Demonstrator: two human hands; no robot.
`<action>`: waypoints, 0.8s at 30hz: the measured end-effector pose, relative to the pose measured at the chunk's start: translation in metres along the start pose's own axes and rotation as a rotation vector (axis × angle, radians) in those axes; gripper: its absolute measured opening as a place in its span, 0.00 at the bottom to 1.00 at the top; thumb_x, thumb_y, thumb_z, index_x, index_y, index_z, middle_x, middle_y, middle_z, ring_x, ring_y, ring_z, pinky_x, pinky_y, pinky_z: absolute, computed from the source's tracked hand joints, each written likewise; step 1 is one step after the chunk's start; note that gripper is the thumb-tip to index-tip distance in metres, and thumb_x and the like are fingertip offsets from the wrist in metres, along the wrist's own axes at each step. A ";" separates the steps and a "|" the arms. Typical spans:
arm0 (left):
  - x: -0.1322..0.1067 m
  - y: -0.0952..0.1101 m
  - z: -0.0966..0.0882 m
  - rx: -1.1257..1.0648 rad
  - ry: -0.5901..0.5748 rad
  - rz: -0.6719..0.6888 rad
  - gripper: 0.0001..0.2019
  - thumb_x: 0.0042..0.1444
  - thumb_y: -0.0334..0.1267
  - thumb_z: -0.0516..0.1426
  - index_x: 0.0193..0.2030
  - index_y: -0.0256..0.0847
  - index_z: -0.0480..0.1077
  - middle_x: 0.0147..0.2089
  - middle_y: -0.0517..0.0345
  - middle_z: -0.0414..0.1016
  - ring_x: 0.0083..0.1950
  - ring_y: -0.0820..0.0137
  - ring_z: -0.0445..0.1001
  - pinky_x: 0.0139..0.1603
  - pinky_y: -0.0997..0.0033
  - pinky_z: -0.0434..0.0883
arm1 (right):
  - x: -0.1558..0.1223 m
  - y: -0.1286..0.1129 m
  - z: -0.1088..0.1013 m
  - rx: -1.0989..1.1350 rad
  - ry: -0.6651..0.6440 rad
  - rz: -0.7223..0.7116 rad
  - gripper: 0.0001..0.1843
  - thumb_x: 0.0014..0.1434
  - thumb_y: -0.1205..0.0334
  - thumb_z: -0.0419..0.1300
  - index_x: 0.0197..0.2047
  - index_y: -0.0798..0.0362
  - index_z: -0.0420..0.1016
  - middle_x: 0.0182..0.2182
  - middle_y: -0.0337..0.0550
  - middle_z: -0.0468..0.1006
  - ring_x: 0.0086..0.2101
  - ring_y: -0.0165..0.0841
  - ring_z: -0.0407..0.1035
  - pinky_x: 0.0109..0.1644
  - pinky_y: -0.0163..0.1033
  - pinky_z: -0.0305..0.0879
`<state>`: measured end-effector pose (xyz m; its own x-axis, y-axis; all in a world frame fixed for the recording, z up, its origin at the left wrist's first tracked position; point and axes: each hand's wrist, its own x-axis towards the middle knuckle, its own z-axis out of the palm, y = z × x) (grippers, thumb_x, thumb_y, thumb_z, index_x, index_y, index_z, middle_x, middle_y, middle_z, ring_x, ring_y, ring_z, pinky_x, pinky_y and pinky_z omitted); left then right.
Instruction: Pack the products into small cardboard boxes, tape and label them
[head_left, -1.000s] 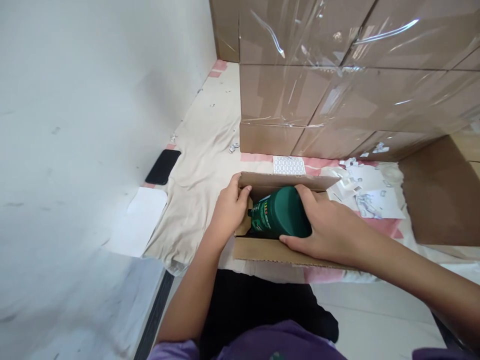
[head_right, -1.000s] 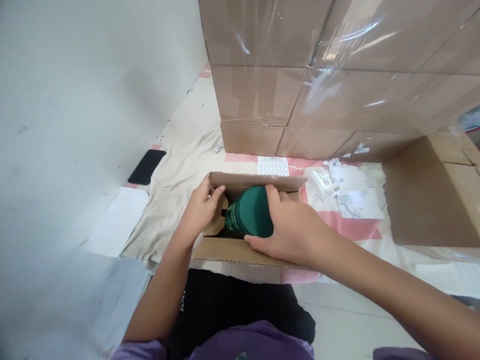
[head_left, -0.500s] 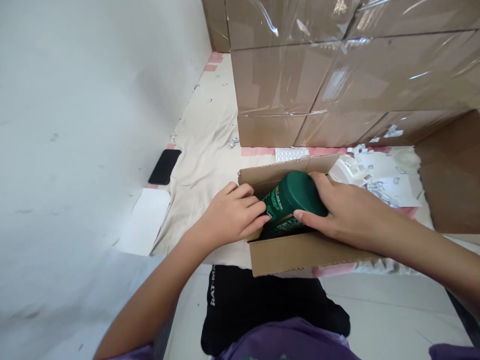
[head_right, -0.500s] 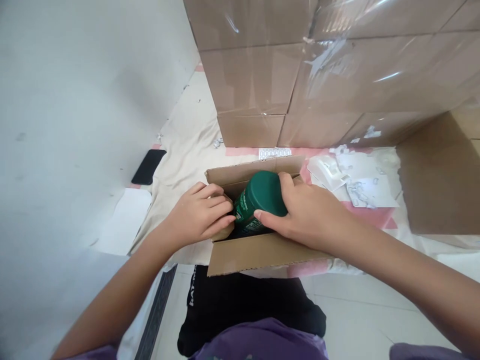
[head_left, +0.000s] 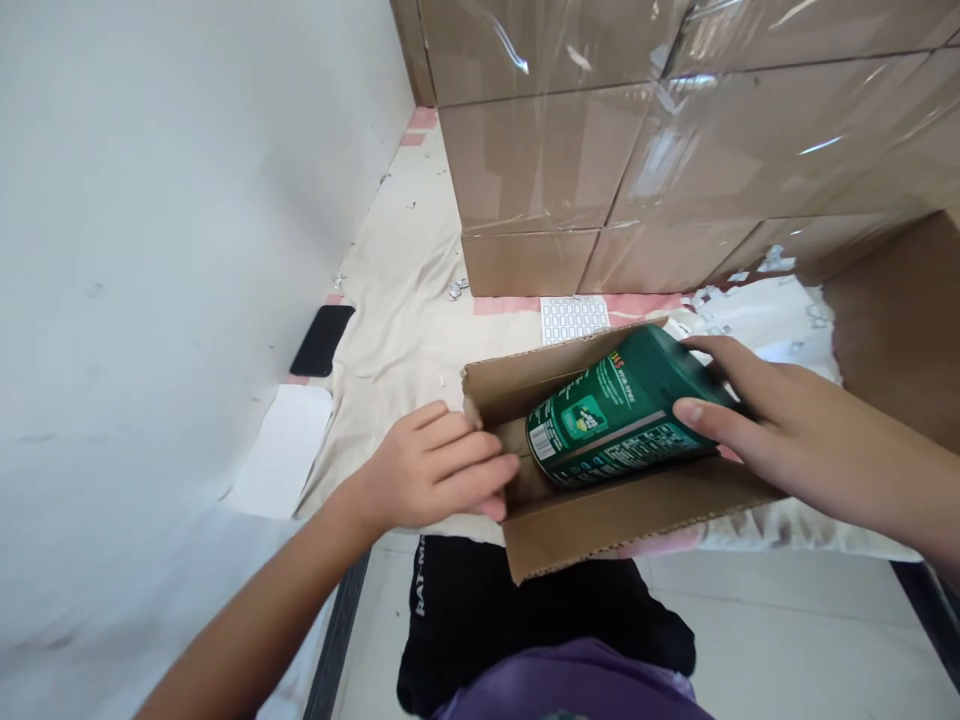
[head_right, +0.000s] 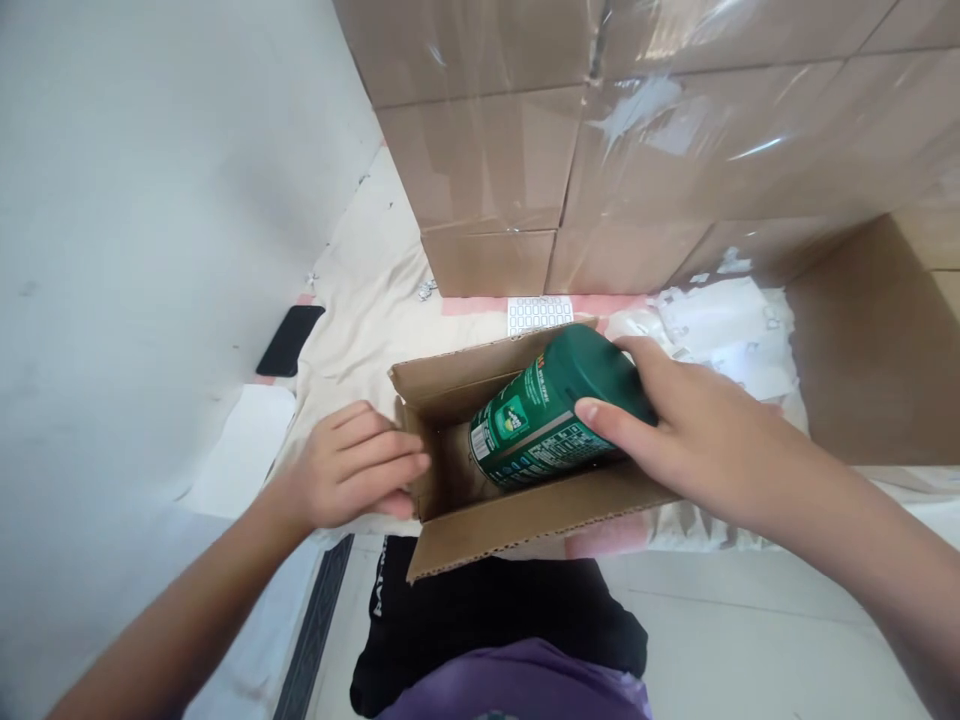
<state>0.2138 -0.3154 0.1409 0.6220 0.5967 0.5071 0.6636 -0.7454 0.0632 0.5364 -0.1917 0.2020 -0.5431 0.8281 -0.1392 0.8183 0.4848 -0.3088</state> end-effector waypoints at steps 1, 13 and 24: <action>-0.012 0.003 0.004 -0.022 0.121 -0.053 0.14 0.70 0.54 0.53 0.46 0.48 0.70 0.38 0.57 0.81 0.35 0.68 0.75 0.34 0.65 0.66 | 0.001 0.002 0.001 0.030 -0.012 0.003 0.31 0.67 0.43 0.52 0.68 0.47 0.59 0.36 0.53 0.82 0.31 0.52 0.76 0.32 0.50 0.71; -0.072 0.054 0.074 -0.216 0.795 -0.578 0.15 0.66 0.54 0.57 0.44 0.48 0.60 0.39 0.58 0.78 0.35 0.68 0.77 0.37 0.64 0.72 | 0.022 -0.043 0.019 -0.184 -0.351 -0.121 0.23 0.71 0.54 0.47 0.31 0.53 0.75 0.30 0.51 0.80 0.31 0.42 0.75 0.33 0.44 0.67; -0.092 0.048 0.066 -0.204 0.679 -0.580 0.14 0.68 0.55 0.54 0.45 0.47 0.63 0.42 0.54 0.80 0.40 0.64 0.78 0.40 0.58 0.74 | 0.032 -0.056 0.010 -0.646 -0.411 -0.442 0.11 0.57 0.72 0.59 0.26 0.53 0.80 0.27 0.49 0.81 0.27 0.40 0.74 0.30 0.41 0.58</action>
<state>0.2156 -0.3861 0.0404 -0.2063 0.6392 0.7409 0.6695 -0.4600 0.5832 0.4712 -0.1958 0.2051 -0.7577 0.4207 -0.4989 0.3963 0.9040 0.1603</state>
